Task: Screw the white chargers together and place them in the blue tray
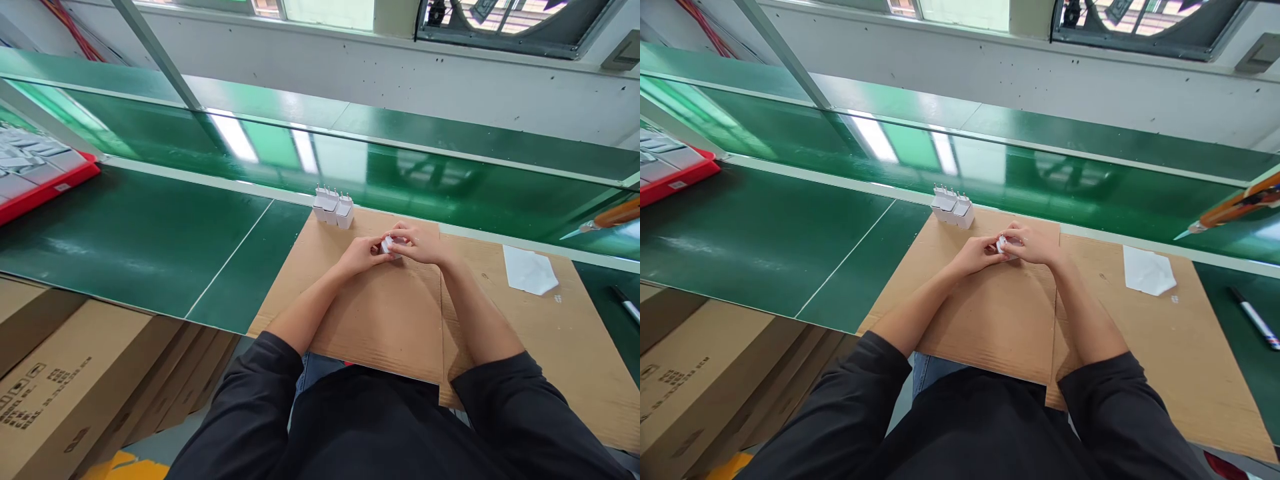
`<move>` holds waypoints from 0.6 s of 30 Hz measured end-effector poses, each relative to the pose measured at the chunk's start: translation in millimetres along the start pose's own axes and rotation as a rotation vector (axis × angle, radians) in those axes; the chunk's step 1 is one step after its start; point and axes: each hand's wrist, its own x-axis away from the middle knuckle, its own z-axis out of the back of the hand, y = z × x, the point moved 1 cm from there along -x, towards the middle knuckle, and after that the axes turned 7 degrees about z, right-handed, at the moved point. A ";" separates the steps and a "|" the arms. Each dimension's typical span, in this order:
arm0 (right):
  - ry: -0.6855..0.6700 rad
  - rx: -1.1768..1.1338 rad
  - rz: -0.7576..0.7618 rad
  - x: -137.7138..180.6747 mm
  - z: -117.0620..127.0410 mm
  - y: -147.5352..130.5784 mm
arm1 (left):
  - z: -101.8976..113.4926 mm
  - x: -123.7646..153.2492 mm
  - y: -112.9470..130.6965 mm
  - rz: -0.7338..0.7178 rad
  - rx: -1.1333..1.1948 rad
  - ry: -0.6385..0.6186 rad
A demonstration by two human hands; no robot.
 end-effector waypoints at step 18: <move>0.184 -0.181 -0.045 -7.9 -29.2 37.7 | 1.1 -3.5 -8.5 -0.025 -0.066 0.191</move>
